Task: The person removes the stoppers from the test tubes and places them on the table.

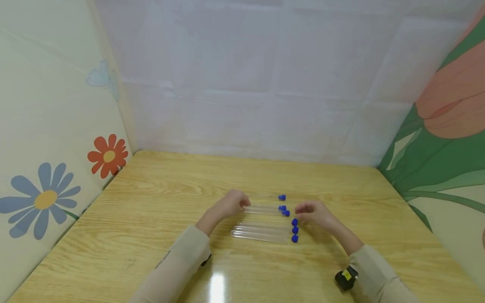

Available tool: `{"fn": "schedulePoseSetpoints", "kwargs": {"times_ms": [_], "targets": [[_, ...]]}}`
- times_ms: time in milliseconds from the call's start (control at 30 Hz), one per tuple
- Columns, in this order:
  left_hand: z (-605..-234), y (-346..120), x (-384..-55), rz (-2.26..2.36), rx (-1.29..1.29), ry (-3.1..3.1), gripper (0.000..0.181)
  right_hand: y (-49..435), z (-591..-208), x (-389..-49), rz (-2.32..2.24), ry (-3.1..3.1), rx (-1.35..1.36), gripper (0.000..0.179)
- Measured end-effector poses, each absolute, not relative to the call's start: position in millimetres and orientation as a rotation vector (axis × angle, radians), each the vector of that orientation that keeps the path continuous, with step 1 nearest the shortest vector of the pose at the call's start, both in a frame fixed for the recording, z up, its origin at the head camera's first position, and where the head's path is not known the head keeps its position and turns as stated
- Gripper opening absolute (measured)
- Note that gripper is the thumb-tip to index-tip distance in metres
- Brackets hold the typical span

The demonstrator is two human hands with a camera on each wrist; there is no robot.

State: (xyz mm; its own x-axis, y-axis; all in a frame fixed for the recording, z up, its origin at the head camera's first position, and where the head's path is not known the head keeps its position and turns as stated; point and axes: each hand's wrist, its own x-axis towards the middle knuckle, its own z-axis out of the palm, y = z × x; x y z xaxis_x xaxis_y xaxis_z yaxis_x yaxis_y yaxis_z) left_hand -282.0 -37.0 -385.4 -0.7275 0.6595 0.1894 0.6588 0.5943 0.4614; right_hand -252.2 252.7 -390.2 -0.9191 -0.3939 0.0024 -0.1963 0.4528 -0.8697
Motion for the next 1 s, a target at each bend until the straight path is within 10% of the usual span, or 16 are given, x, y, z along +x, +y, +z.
{"fn": "schedulePoseSetpoints", "kwargs": {"times_ms": [1000], "targets": [[-388.0,-27.3,-279.4,0.676,1.169,2.761,0.015,255.5,-394.6,-250.4,-1.459,2.464,-0.510,0.024]]}}
